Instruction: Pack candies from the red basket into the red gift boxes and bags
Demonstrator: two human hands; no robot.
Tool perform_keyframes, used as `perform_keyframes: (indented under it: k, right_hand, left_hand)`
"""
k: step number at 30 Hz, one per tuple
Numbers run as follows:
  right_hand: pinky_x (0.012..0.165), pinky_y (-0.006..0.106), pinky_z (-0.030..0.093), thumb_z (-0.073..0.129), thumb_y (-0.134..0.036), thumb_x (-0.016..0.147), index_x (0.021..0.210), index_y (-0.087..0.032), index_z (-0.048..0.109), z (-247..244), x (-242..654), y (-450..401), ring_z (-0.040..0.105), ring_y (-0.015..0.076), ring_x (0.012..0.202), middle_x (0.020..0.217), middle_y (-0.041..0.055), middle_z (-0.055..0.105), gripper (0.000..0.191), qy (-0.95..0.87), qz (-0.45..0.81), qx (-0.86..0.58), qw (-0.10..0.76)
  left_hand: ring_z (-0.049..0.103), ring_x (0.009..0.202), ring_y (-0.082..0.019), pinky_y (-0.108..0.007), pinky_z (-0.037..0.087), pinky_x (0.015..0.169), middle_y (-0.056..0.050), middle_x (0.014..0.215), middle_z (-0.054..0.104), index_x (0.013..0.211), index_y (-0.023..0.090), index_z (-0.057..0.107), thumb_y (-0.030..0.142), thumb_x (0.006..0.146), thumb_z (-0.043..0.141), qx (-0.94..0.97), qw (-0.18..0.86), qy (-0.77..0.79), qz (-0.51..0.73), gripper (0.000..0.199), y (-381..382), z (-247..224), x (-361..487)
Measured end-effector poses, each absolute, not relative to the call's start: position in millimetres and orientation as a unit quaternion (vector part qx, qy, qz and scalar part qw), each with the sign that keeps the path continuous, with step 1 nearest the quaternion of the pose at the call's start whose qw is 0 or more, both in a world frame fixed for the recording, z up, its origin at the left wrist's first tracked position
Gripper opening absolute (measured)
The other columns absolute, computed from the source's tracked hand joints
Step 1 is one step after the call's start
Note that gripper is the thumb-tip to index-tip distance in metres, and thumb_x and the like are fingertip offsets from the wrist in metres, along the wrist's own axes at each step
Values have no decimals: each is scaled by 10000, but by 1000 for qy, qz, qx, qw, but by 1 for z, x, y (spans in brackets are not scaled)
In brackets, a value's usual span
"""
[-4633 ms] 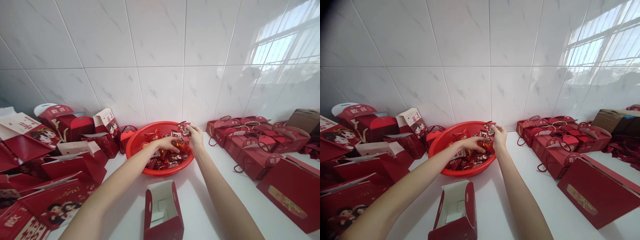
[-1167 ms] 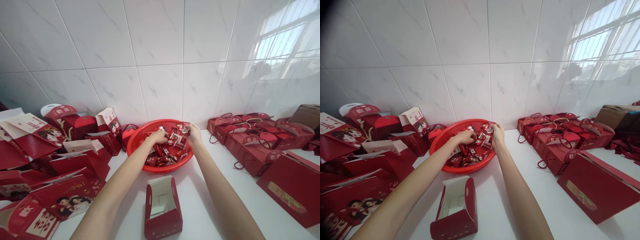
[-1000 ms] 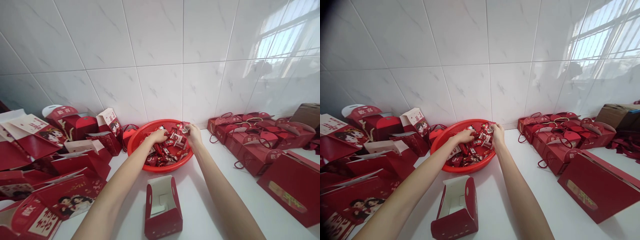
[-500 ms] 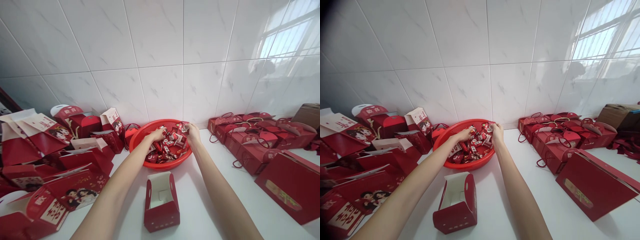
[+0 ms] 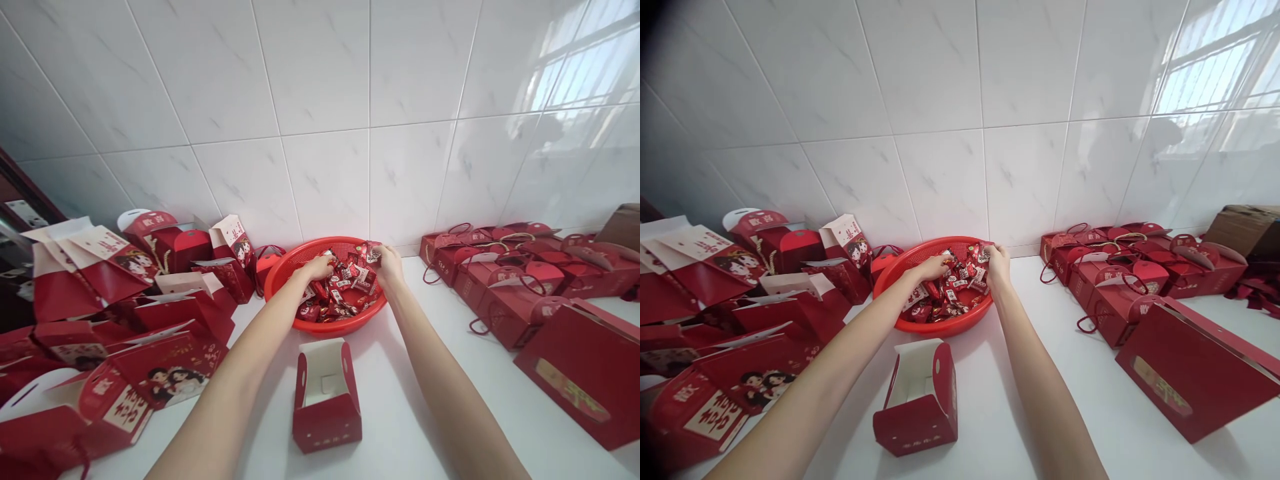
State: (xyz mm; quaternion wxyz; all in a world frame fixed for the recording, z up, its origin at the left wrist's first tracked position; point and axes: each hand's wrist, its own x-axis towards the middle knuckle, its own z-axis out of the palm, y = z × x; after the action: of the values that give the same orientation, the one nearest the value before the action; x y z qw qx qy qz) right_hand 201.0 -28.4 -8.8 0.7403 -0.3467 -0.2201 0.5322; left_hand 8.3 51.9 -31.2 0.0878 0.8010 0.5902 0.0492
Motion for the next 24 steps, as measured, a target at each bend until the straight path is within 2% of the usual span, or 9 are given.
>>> perform_keyframes:
  k: [10, 20, 24]
  right_hand:
    - [459, 235, 448, 602, -102, 579, 596, -200, 522, -9, 203, -29, 534, 116, 471, 502, -63, 579, 128, -221, 530, -358, 736]
    - [449, 222, 434, 622, -108, 556, 586, -199, 549, -11, 205, -28, 517, 105, 471, 502, -66, 579, 121, -239, 524, -357, 736]
    - [462, 228, 448, 633, -109, 562, 576, -198, 531, -10, 205, -29, 525, 106, 474, 502, -64, 575, 136, -245, 524, -356, 734]
  left_hand:
    - [657, 1153, -248, -321, 490, 1003, -26, 1283, 686, 1229, 323, 641, 310, 835, 612, 812, 102, 573, 35, 396, 51, -29, 8]
    - [650, 1160, -248, -318, 484, 1006, -30, 1320, 666, 1274, 325, 625, 312, 818, 626, 817, 112, 565, 34, 456, 49, -26, 9]
    - [653, 1149, -245, -309, 486, 996, -17, 1276, 689, 1261, 330, 631, 304, 822, 623, 816, 114, 566, 31, 439, 50, -26, 9]
